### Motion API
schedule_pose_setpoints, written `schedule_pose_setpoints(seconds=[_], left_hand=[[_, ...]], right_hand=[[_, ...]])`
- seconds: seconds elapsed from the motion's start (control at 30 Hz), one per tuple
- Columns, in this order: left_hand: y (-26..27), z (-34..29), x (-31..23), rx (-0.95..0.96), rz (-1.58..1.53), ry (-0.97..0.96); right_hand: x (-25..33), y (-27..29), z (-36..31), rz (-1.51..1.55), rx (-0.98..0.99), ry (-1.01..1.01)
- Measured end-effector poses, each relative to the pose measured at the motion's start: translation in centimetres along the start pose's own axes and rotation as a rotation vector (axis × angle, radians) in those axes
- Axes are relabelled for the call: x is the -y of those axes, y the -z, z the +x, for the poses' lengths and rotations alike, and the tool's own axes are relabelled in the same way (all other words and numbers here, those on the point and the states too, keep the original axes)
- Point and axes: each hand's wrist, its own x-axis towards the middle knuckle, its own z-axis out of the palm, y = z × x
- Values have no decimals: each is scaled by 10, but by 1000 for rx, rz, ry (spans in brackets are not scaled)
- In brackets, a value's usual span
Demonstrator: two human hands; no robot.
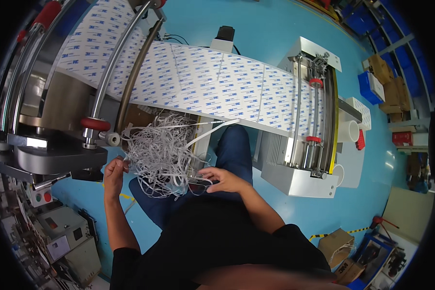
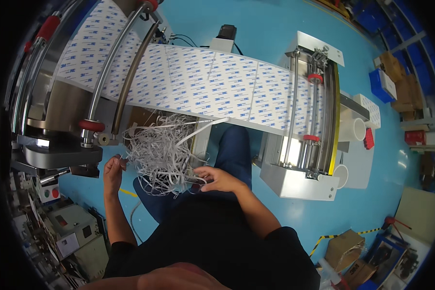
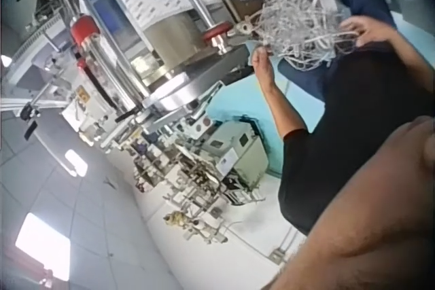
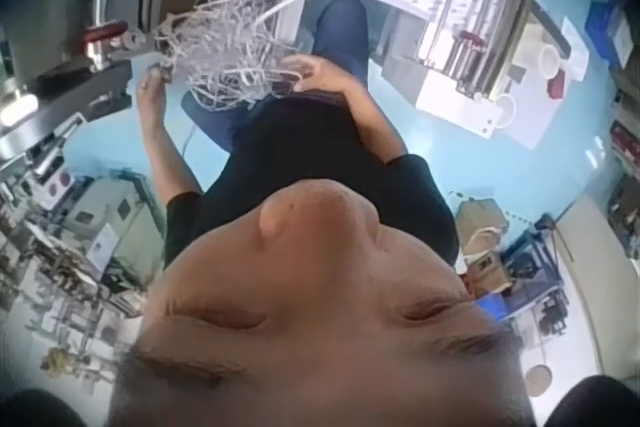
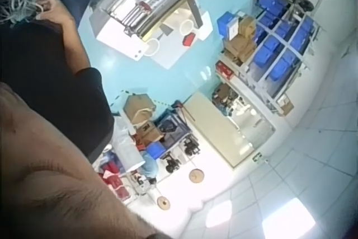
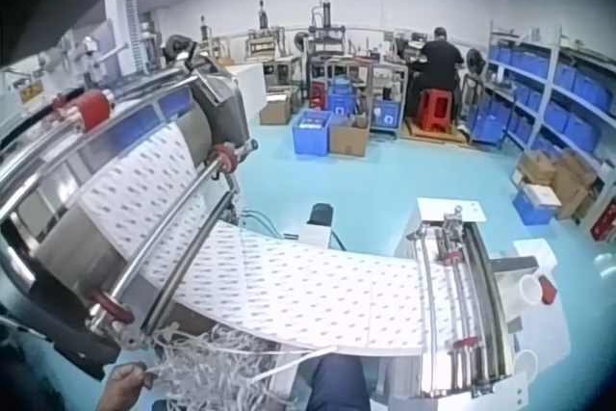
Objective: Operating an industrial label cutting or processing machine by using a touchscreen interface and clearing scrap material from the feed mechanism.
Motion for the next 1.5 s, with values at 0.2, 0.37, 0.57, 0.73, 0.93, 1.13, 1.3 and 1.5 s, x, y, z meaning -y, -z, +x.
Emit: schedule_pose_setpoints(seconds=[0.2,0.37,0.57,0.73,0.93,1.13,1.3,1.5], left_hand=[[48,-1,-8,-73,200,4],[113,-4,-21,-132,284,-74],[175,-47,0,-217,-46,47],[185,-55,3,-183,-325,69],[175,-57,17,-309,-539,75],[173,-50,20,-245,-796,-63],[142,-30,-6,-305,-743,100],[142,-18,-32,-309,-310,210]], right_hand=[[33,-19,28,298,52,114],[32,-67,88,322,-188,89],[72,-72,134,505,-262,310],[118,-87,185,577,-106,387],[118,-100,199,596,8,342],[109,-102,183,591,-116,339],[104,-93,170,475,-191,287],[97,-97,162,344,-230,214]])
